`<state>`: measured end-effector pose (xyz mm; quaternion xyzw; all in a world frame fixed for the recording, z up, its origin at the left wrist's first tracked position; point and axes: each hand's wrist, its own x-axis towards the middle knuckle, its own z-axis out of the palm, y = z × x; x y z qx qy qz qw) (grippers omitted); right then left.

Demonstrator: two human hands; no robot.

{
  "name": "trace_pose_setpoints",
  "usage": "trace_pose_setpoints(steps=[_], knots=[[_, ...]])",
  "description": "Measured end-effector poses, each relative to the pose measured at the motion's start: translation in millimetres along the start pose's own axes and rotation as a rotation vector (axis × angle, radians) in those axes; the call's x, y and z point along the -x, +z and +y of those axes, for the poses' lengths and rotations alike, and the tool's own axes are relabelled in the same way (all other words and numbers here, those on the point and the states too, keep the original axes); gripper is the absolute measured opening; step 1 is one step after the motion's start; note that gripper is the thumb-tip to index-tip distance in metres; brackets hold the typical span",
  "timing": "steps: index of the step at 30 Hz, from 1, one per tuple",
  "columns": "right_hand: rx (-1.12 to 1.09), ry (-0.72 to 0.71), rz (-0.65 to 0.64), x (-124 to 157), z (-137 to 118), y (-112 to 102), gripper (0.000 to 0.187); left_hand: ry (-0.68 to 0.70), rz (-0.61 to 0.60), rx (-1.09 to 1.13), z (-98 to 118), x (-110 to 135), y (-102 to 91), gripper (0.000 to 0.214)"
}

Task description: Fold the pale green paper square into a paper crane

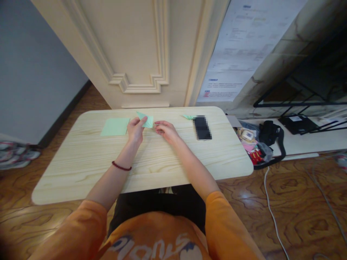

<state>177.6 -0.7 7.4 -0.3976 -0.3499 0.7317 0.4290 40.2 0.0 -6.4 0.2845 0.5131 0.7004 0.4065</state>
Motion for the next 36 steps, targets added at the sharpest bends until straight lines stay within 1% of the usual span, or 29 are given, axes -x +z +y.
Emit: trace_pose_setpoints(steps=[2,3,7,10,13,15,17,20,22,24,26,29,32,36], knots=[[-0.02,-0.018,-0.007,0.0,-1.0,1.2,0.012,-0.027,-0.056,0.0,-0.4,3.0,1.2,0.033],[-0.019,-0.026,-0.013,0.2,-1.2,1.7,0.012,-0.036,-0.086,0.003,-0.8,5.1,2.2,0.034],[0.052,-0.083,-0.009,-0.4,0.0,1.1,0.022,-0.06,-0.182,-0.01,-1.2,12.4,5.4,0.037],[0.156,-0.163,0.031,-2.6,0.7,-2.2,0.02,-0.053,-0.255,-0.07,1.1,12.9,4.4,0.036],[0.338,-0.289,0.059,-4.5,0.0,-5.5,0.014,-0.001,-0.323,-0.149,3.5,10.3,1.4,0.03],[0.472,-0.377,0.078,-4.6,-0.9,-6.9,0.011,0.041,-0.326,-0.216,4.3,8.5,-0.4,0.025],[0.593,-0.449,0.098,-3.5,-1.6,-7.6,0.01,0.092,-0.292,-0.323,4.9,7.5,-1.4,0.021],[0.753,-0.513,0.107,-1.2,-2.1,-8.0,0.011,0.182,-0.243,-0.466,7.2,8.7,-1.4,0.014],[0.82,-0.542,0.127,-0.2,-2.0,-8.0,0.014,0.23,-0.229,-0.497,9.8,11.2,-0.7,0.009],[0.821,-0.555,0.145,0.0,-1.6,-7.9,0.012,0.252,-0.223,-0.507,12.2,14.1,0.2,0.004],[0.76,-0.561,0.15,-0.1,-1.1,-7.3,0.005,0.255,-0.231,-0.502,13.5,16.7,1.3,0.003],[0.719,-0.571,0.14,0.2,-1.3,-6.0,0.012,0.26,-0.277,-0.49,12.6,18.9,2.4,0.005],[0.72,-0.589,0.141,1.0,-2.8,-5.2,0.011,0.274,-0.309,-0.494,9.6,18.4,2.0,0.006],[0.725,-0.585,0.136,1.6,-5.0,-6.7,0.011,0.273,-0.314,-0.53,5.9,14.6,-1.3,0.007]])
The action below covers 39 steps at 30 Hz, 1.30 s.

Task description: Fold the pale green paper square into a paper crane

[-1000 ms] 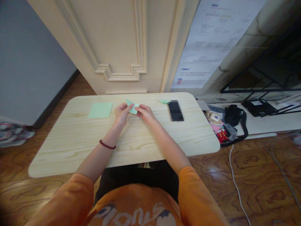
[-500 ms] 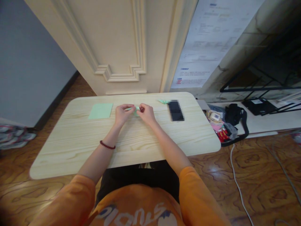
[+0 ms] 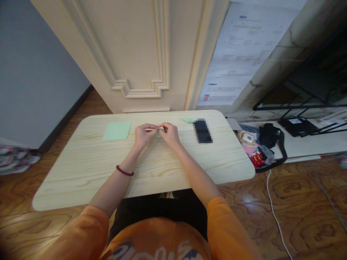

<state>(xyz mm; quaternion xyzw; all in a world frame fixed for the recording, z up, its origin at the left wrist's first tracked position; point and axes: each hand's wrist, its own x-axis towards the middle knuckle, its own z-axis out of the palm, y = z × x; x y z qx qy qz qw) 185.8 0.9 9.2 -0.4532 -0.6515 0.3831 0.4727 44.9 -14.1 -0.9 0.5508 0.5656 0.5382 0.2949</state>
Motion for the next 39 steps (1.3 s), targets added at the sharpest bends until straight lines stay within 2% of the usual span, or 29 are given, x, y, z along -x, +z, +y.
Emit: trace_pose_setpoints(steps=[8,16,22,25,28,32,34,39], knots=[[0.063,-0.021,0.007,-0.6,5.6,-2.0,0.012,-0.061,-0.007,-0.063,-2.3,-2.3,-5.8,0.01],[0.101,-0.007,0.031,-4.0,9.2,-5.2,0.014,-0.047,-0.001,-0.129,-2.7,-4.2,-9.6,0.009],[0.072,0.036,0.083,-6.9,14.8,-10.3,0.014,0.026,0.027,-0.222,-6.5,-9.2,-22.2,0.008],[0.033,0.096,0.151,-10.4,17.9,-15.9,0.013,0.007,0.098,-0.221,-9.5,-13.8,-28.7,0.009],[-0.083,0.185,0.216,-14.6,19.9,-18.6,0.009,-0.041,0.121,-0.14,-9.1,-15.1,-26.2,0.011],[-0.355,0.345,0.237,-16.2,19.9,-14.4,0.01,-0.225,-0.04,0.164,0.0,-5.8,-7.0,0.027],[-0.463,0.418,0.209,-14.5,19.0,-10.8,0.014,-0.311,-0.094,0.304,5.2,1.0,3.7,0.035],[-0.581,0.462,0.114,-8.7,15.1,-5.2,0.019,-0.359,-0.094,0.512,4.8,7.0,14.1,0.04]])
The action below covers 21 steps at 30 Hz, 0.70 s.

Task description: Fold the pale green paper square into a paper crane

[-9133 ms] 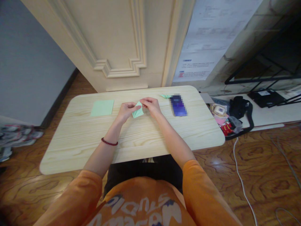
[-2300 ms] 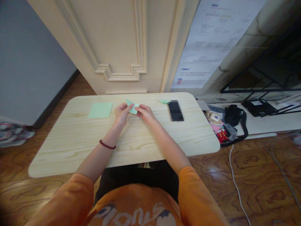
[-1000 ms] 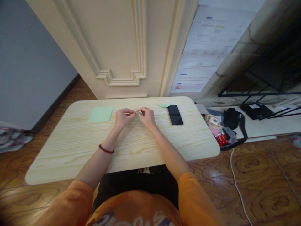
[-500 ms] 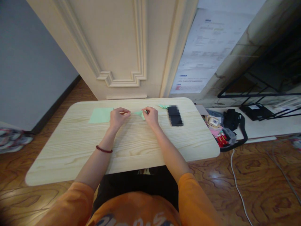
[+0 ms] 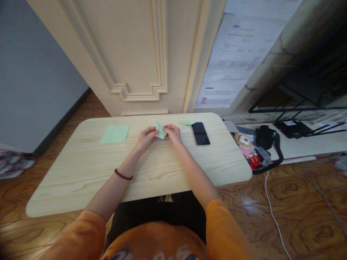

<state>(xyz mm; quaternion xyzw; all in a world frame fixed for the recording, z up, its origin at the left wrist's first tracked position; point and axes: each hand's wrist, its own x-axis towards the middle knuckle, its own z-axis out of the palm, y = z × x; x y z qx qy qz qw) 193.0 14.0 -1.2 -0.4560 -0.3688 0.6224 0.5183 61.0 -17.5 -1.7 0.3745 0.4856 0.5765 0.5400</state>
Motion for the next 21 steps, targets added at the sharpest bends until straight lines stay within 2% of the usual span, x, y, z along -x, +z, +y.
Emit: trace_pose_setpoints(steps=[6,13,18,21], knots=[[-0.019,0.032,-0.124,4.9,-4.0,2.6,0.017,-0.079,0.015,0.152,-1.6,-10.5,-12.9,0.037],[-0.004,0.017,-0.166,8.5,-8.7,3.5,0.02,-0.117,0.041,0.164,3.2,-10.9,-14.7,0.036],[0.012,0.014,-0.159,8.0,-7.3,3.1,0.021,-0.121,-0.032,0.117,4.7,-8.6,-14.9,0.037],[0.022,0.008,-0.159,7.8,-6.1,2.6,0.02,-0.107,-0.037,0.091,4.4,-8.2,-15.1,0.037]])
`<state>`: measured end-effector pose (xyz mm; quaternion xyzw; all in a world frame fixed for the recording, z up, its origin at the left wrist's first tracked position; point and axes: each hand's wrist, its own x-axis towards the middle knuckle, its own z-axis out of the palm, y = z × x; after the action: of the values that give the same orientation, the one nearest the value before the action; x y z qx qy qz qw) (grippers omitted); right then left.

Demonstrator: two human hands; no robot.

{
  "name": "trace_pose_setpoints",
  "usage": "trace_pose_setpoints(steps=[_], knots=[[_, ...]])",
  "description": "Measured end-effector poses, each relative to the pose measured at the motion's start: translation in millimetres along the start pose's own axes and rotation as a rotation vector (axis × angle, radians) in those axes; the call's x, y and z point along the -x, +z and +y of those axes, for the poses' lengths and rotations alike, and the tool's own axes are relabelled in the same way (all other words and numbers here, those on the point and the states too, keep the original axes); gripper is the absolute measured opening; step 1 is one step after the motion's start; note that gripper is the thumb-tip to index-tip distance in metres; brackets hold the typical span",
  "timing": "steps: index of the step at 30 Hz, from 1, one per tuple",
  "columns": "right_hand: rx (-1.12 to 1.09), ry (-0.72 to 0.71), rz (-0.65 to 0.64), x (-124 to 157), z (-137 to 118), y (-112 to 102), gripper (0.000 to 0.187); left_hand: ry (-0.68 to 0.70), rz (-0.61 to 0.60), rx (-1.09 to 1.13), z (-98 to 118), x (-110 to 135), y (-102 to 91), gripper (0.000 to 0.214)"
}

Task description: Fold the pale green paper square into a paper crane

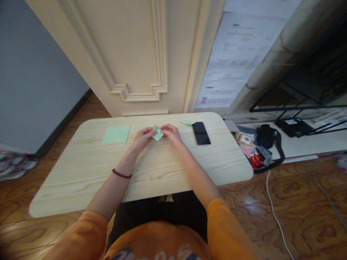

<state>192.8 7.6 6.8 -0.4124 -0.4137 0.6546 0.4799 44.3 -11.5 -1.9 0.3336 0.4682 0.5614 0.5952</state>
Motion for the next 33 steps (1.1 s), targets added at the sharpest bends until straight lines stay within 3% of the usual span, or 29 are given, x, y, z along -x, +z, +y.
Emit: trace_pose_setpoints(steps=[5,11,19,33], knots=[[0.001,0.007,-0.036,1.6,-0.8,1.0,0.017,0.035,0.018,-0.051,-1.4,0.3,1.4,0.027],[-0.01,0.033,-0.074,2.1,-1.6,1.5,0.016,-0.016,-0.002,0.021,0.8,1.4,2.2,0.017],[-0.13,0.062,-0.075,2.7,-5.8,2.7,0.015,-0.039,-0.063,0.179,7.8,0.6,0.6,0.014],[-0.164,0.035,-0.068,-1.1,-2.6,-0.7,0.018,-0.012,-0.02,0.105,11.3,3.3,1.0,0.012]])
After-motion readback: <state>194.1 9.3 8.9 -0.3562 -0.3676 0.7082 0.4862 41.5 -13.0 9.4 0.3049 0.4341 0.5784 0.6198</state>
